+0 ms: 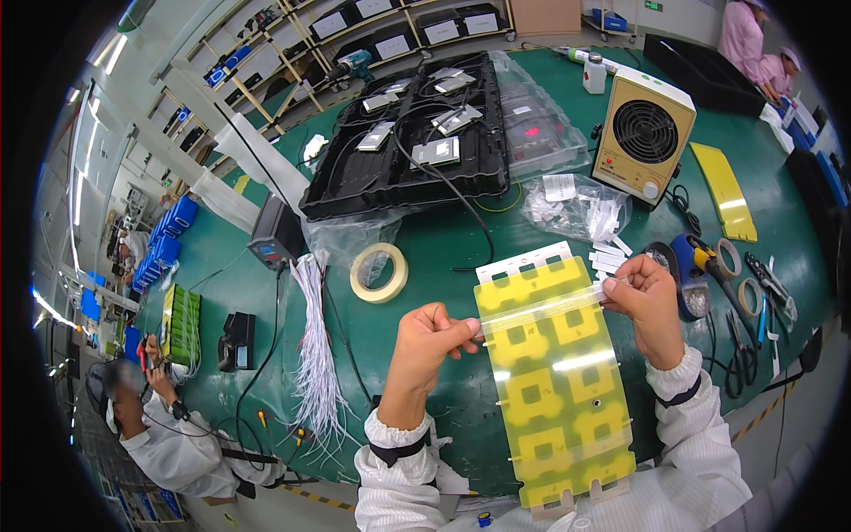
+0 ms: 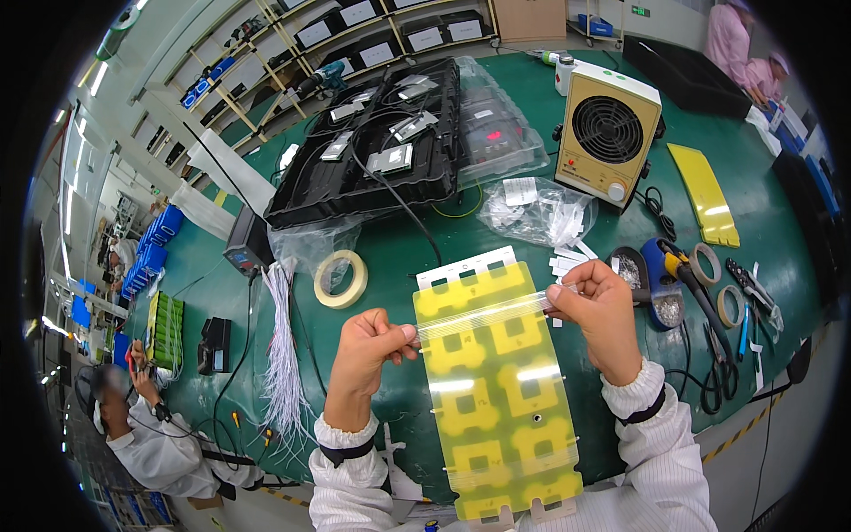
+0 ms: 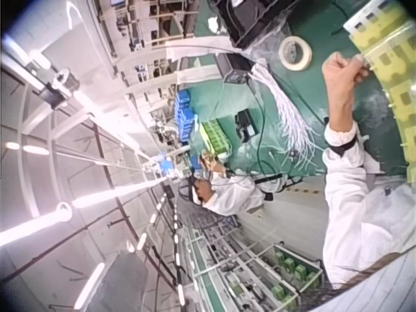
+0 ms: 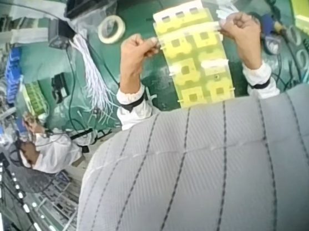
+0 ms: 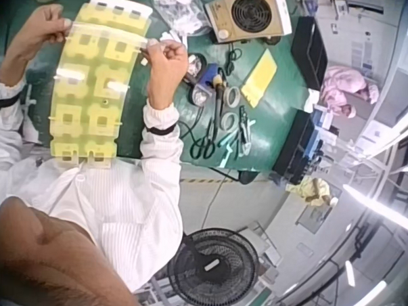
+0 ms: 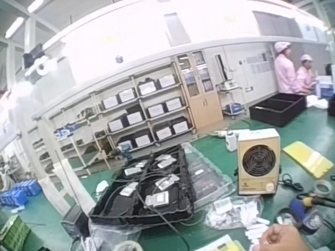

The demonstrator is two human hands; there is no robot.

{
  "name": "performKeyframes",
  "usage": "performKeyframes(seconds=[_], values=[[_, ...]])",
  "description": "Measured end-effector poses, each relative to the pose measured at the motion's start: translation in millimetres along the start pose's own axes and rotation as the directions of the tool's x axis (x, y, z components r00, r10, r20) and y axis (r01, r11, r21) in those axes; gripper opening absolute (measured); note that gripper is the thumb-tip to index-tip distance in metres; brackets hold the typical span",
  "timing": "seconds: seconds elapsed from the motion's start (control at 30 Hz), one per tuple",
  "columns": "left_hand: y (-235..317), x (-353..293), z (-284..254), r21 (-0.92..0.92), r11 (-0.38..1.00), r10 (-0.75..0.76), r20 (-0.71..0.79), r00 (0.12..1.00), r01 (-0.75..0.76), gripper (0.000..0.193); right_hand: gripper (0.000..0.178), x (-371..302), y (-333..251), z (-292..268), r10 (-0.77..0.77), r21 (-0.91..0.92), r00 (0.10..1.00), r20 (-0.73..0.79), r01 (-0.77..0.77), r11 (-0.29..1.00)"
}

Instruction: The recorder is assembling lithium battery packs by applying insulating tape and attaching BMS modules to cell arrays.

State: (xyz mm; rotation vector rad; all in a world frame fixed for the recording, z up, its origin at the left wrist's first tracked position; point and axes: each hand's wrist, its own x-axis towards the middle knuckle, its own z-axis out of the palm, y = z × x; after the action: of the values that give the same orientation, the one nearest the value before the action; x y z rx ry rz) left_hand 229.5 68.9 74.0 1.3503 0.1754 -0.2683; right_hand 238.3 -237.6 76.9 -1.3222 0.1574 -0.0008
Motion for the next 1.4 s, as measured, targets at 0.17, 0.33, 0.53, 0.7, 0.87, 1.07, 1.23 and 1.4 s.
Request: performKeyframes(seconds=[0.17,0.33,0.53,0.7,0.87,1.07,1.23,1.4], values=[[0.0,0.5,-0.4,0.017,1.0,0.006,0.001,1.0,-0.006,0.035,0.019,1.0,1.3,-0.8,0.002,0.006,1.0,0.007,-0.002,1.0],[-0.7,1.8,-0.1,0.014,1.0,0.006,0.016,1.0,-0.006,0.034,0.02,0.9,1.9,-2.8,0.006,0.01,1.0,0.005,-0.006,1.0],[-2.9,3.0,-4.0,0.043,0.999,0.0,0.024,1.0,-0.001,0.034,0.021,3.5,7.6,-4.1,0.013,0.042,0.999,0.034,-0.015,0.999],[-3.2,3.0,-8.0,0.099,0.995,-0.011,0.016,1.0,0.009,0.032,0.022,3.9,8.0,-6.5,0.029,0.056,0.998,0.06,-0.032,0.998],[-1.5,2.8,-6.7,0.131,0.991,0.003,0.024,1.0,-0.006,0.03,0.024,3.8,6.8,-6.9,0.021,0.099,0.997,0.071,-0.028,0.995],[-0.6,3.1,-5.6,0.154,0.988,0.0,0.024,1.0,-0.004,0.03,0.027,2.3,6.6,-8.0,0.027,0.043,0.997,0.079,-0.03,0.999],[0.0,2.5,-5.6,0.167,0.986,-0.005,0.025,1.0,0.001,0.03,0.03,3.6,13.5,-6.5,-0.009,0.033,0.998,0.066,0.007,0.999],[-0.8,5.2,-9.4,0.197,0.98,-0.016,0.066,0.998,0.003,0.031,0.029,4.9,16.3,-6.6,-0.039,-0.033,0.998,0.04,0.04,0.999]])
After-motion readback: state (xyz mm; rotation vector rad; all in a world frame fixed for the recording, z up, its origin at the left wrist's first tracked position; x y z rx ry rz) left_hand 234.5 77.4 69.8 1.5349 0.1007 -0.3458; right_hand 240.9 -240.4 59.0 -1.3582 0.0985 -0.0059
